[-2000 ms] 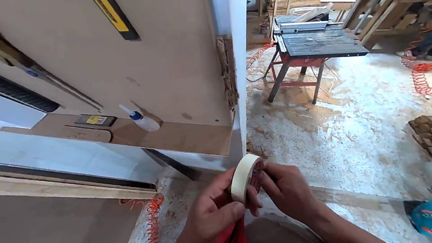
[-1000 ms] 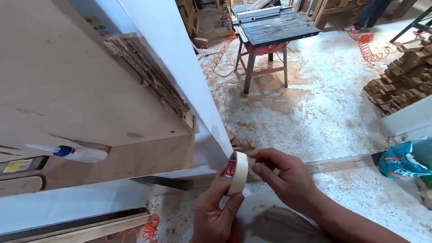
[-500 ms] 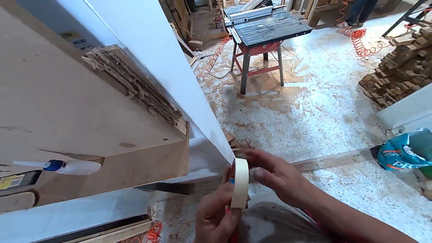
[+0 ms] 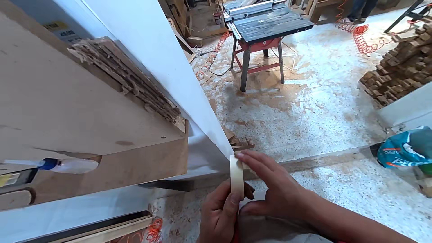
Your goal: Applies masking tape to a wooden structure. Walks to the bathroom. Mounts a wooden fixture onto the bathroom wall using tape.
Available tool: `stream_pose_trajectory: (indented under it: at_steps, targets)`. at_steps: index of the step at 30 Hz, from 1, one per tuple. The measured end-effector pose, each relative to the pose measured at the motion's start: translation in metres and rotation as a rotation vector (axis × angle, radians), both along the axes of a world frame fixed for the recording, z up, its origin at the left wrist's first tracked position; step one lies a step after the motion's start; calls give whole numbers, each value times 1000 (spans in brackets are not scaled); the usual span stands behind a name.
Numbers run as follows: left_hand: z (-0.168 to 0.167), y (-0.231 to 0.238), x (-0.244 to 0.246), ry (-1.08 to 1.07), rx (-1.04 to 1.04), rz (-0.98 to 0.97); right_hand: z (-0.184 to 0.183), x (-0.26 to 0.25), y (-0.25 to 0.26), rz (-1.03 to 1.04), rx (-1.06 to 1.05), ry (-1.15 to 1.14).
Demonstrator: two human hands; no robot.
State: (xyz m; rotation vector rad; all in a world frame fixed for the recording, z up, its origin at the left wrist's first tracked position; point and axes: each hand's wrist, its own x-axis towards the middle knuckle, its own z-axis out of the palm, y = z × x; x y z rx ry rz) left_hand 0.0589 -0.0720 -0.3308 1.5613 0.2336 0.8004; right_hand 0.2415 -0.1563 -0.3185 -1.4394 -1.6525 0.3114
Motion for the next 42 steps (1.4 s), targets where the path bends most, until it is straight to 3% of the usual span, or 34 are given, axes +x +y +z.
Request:
stream_pose_trajectory:
  at_steps: [4, 6, 13, 19, 25, 33, 39, 42]
  targets:
    - [-1, -1, -3, -32, -31, -40, 1, 5, -1, 84, -265, 388]
    - [-2, -2, -4, -54, -50, -66, -2, 4, -1, 78, -296, 444]
    - [-2, -3, -1, -46, -64, -83, -8, 1, -2, 14, 61, -20]
    - [-2, -4, -3, -107, -70, -137, -8, 2, -6, 115, -287, 473]
    - [-1, -4, -2, -83, -78, -106, -10, -1, -5, 25, 74, -47]
    - [0, -6, -1, -64, -71, -90, -8, 3, -9, 88, -265, 361]
    - [0, -4, 3, -65, -87, -98, -10, 3, -6, 14, 77, -57]
    - [2, -4, 3, -61, -77, -88, -12, 5, -4, 46, 138, -85]
